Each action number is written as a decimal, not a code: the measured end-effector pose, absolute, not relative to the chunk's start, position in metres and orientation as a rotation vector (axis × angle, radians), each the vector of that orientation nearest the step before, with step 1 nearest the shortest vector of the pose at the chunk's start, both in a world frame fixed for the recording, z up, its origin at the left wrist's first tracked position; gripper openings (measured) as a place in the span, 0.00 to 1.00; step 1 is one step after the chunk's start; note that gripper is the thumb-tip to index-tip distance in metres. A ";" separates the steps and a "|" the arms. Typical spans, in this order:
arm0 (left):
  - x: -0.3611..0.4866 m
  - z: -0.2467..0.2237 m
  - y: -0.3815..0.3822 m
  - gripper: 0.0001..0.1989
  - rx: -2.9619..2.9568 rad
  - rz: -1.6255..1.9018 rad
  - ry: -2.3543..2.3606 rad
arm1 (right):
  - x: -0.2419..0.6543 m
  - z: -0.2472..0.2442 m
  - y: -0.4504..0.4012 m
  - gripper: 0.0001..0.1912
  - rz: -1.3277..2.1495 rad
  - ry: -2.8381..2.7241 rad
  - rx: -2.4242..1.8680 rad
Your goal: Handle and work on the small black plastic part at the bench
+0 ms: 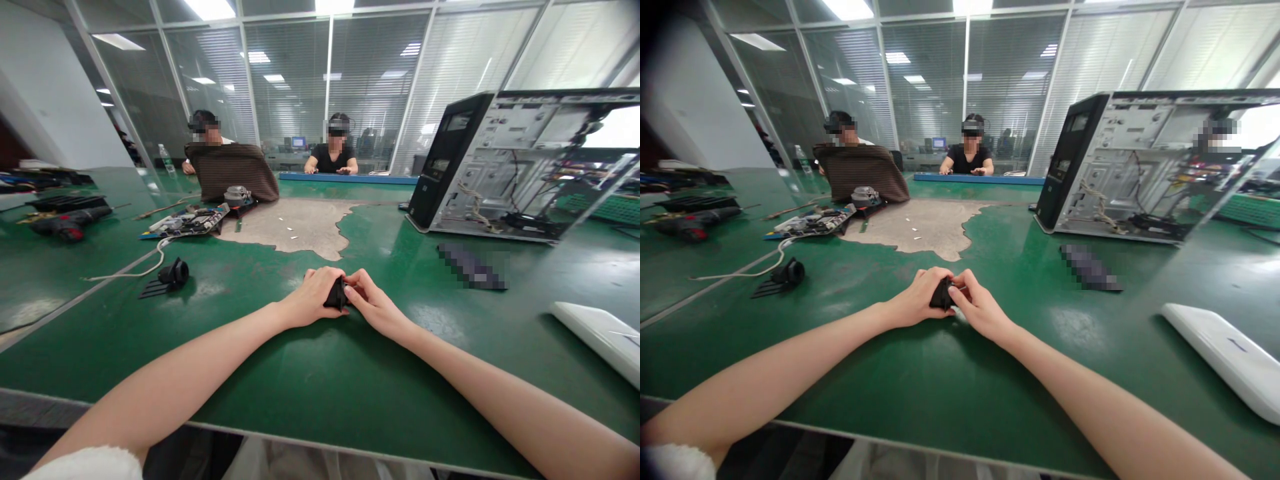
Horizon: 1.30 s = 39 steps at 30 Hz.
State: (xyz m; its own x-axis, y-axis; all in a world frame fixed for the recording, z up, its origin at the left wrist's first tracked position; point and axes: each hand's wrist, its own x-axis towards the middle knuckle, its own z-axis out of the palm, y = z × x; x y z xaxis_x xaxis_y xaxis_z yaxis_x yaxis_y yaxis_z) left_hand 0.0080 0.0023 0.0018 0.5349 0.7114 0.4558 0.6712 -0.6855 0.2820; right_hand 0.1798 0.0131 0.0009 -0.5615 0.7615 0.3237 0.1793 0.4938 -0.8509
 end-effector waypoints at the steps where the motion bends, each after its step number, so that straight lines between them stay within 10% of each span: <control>1: 0.008 0.002 0.002 0.28 2.687 0.848 1.211 | 0.179 0.000 0.014 0.07 1.034 -2.018 -0.788; 39: 0.008 0.002 0.002 0.27 2.723 0.861 1.208 | 0.184 0.000 0.013 0.06 0.884 -2.132 -0.758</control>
State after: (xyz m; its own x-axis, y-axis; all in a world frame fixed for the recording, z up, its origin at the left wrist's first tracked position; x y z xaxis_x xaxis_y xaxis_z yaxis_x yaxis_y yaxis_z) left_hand 0.0075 0.0022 0.0017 0.5424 0.6953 0.4715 0.6725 -0.6958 0.2523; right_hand 0.1839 0.0129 0.0002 -0.5859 0.7190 0.3739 0.2436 0.5963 -0.7649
